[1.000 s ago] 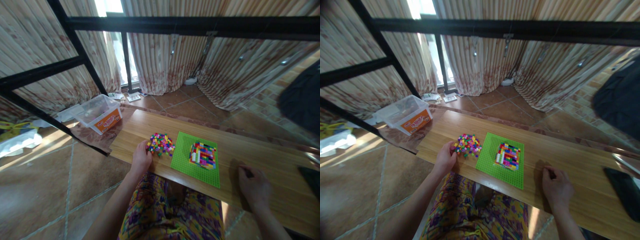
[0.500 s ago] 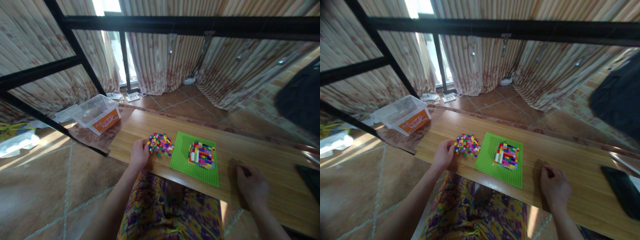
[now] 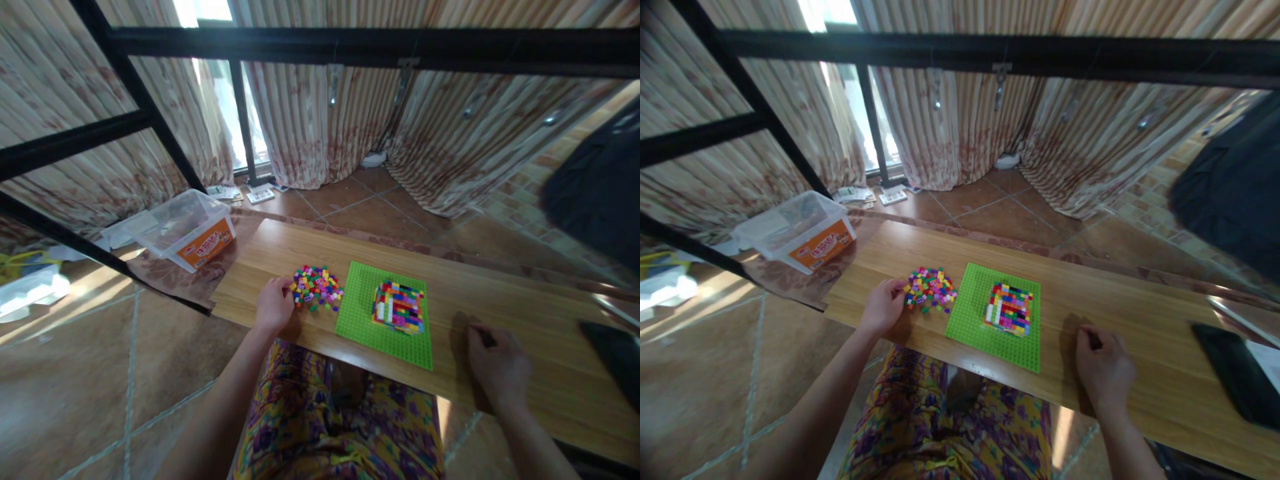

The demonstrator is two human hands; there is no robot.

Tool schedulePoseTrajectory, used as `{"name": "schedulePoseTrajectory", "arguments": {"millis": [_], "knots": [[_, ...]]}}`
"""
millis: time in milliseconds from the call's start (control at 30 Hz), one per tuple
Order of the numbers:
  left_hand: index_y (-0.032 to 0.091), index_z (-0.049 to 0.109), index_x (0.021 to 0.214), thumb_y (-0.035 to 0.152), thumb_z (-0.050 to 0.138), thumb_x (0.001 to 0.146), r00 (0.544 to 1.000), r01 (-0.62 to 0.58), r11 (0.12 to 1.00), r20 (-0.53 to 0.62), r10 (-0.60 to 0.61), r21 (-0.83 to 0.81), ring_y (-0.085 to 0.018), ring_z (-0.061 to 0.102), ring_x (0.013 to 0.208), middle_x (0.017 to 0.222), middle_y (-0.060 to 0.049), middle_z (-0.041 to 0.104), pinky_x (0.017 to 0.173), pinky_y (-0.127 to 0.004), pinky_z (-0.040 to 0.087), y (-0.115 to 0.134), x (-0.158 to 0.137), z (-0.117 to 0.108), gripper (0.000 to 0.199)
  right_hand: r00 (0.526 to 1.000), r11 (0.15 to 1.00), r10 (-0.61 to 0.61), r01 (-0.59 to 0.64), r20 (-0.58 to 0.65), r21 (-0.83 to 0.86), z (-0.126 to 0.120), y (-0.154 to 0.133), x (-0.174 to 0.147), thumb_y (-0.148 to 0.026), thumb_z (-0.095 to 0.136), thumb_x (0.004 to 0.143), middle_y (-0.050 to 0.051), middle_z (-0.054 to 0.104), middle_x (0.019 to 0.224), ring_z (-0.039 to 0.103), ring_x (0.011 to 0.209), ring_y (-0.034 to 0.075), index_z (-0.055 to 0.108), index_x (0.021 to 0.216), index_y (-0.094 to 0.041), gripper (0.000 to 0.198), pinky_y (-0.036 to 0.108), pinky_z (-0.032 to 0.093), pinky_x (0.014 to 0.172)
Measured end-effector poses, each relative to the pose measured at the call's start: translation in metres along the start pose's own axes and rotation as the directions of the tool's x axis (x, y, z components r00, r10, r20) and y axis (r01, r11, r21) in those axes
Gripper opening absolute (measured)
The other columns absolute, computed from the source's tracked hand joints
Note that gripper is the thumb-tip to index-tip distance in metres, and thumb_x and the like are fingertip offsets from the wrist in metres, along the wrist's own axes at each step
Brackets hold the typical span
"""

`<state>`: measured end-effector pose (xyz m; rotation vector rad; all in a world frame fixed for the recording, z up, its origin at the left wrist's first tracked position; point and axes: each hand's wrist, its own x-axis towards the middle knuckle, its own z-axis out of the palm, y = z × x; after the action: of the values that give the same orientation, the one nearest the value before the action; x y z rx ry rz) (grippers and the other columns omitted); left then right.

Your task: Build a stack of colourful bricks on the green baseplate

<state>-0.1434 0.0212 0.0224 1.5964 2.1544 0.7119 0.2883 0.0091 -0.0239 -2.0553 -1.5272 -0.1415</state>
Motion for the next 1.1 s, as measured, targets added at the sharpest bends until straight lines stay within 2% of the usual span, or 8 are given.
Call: {"name": "schedulePoseTrajectory", "arguments": {"millis": [200, 300, 400, 567, 733, 900, 1000, 1100], "knots": [[0.015, 0.068, 0.106, 0.016, 0.050, 0.087, 1.000, -0.015, 0.999, -0.013, 0.015, -0.030, -0.019, 0.064, 0.089, 0.105, -0.010, 0.068, 0.084, -0.031, 0.050, 0.005, -0.003, -0.002, 0.026, 1.000, 1.000, -0.020, 0.020, -0.013, 0.006, 0.000, -0.002, 0.001, -0.041, 0.046, 0.080, 0.011, 0.067, 0.084, 0.058, 0.074, 0.024, 0.071, 0.084, -0.016, 0.035, 0.034, 0.042, 0.065], [0.017, 0.068, 0.109, 0.022, 0.052, 0.089, 0.992, -0.122, 0.992, -0.026, 0.122, 0.015, -0.020, 0.064, 0.093, 0.106, -0.009, 0.068, 0.086, -0.032, 0.050, 0.017, -0.003, -0.002, 0.026, 0.999, 1.000, -0.028, 0.028, -0.016, 0.008, 0.000, -0.002, 0.000, -0.040, 0.048, 0.080, 0.011, 0.067, 0.083, 0.059, 0.074, 0.024, 0.071, 0.084, -0.016, 0.034, 0.034, 0.042, 0.065], [0.020, 0.068, 0.113, 0.023, 0.055, 0.088, 0.966, -0.260, 0.964, 0.001, 0.260, 0.060, -0.021, 0.062, 0.099, 0.111, -0.008, 0.067, 0.090, -0.032, 0.048, 0.035, -0.001, 0.004, 0.028, 1.000, 1.000, -0.022, 0.023, -0.020, 0.011, 0.001, -0.002, 0.000, -0.040, 0.047, 0.080, 0.011, 0.067, 0.084, 0.059, 0.073, 0.024, 0.072, 0.084, -0.017, 0.034, 0.033, 0.041, 0.064], [0.019, 0.071, 0.100, 0.017, 0.049, 0.090, 0.936, -0.352, 0.914, 0.086, 0.342, 0.200, -0.022, 0.061, 0.098, 0.103, -0.009, 0.068, 0.089, -0.033, 0.047, 0.060, 0.006, 0.015, 0.025, 1.000, 1.000, -0.013, 0.013, -0.021, 0.005, 0.002, -0.003, 0.000, -0.040, 0.046, 0.081, 0.012, 0.067, 0.085, 0.057, 0.071, 0.023, 0.071, 0.084, -0.016, 0.035, 0.033, 0.040, 0.063], [0.017, 0.071, 0.088, 0.015, 0.046, 0.090, 0.933, -0.358, 0.890, 0.138, 0.331, 0.284, -0.023, 0.061, 0.096, 0.097, -0.011, 0.068, 0.089, -0.035, 0.046, 0.066, 0.012, 0.020, 0.025, 1.000, 1.000, -0.009, 0.009, -0.001, 0.023, 0.000, -0.006, 0.000, -0.040, 0.046, 0.082, 0.011, 0.067, 0.085, 0.056, 0.071, 0.021, 0.072, 0.085, -0.016, 0.035, 0.032, 0.040, 0.064], [0.016, 0.068, 0.089, 0.015, 0.045, 0.091, 0.944, -0.331, 0.893, 0.114, 0.311, 0.304, -0.024, 0.062, 0.095, 0.096, -0.012, 0.068, 0.085, -0.035, 0.047, 0.061, 0.013, 0.020, 0.024, 1.000, 0.999, 0.006, -0.006, -0.010, 0.037, 0.000, -0.009, -0.001, -0.040, 0.045, 0.082, 0.011, 0.066, 0.084, 0.056, 0.070, 0.022, 0.071, 0.085, -0.016, 0.036, 0.033, 0.039, 0.064], [0.016, 0.066, 0.092, 0.016, 0.047, 0.090, 0.960, -0.282, 0.930, 0.074, 0.272, 0.238, -0.025, 0.062, 0.096, 0.097, -0.012, 0.067, 0.084, -0.035, 0.048, 0.054, 0.012, 0.014, 0.019, 1.000, 0.999, 0.024, -0.024, -0.001, 0.049, 0.000, -0.009, -0.001, -0.040, 0.045, 0.082, 0.011, 0.066, 0.085, 0.056, 0.071, 0.022, 0.071, 0.085, -0.016, 0.036, 0.033, 0.040, 0.065], [0.017, 0.065, 0.093, 0.016, 0.049, 0.089, 0.981, -0.195, 0.980, 0.012, 0.195, 0.035, -0.022, 0.063, 0.092, 0.094, -0.010, 0.068, 0.084, -0.035, 0.049, 0.046, 0.008, 0.006, 0.016, 1.000, 0.999, 0.010, -0.011, 0.004, 0.047, 0.001, -0.008, 0.000, -0.039, 0.044, 0.082, 0.011, 0.066, 0.085, 0.056, 0.072, 0.022, 0.071, 0.085, -0.016, 0.035, 0.033, 0.040, 0.065]]}}
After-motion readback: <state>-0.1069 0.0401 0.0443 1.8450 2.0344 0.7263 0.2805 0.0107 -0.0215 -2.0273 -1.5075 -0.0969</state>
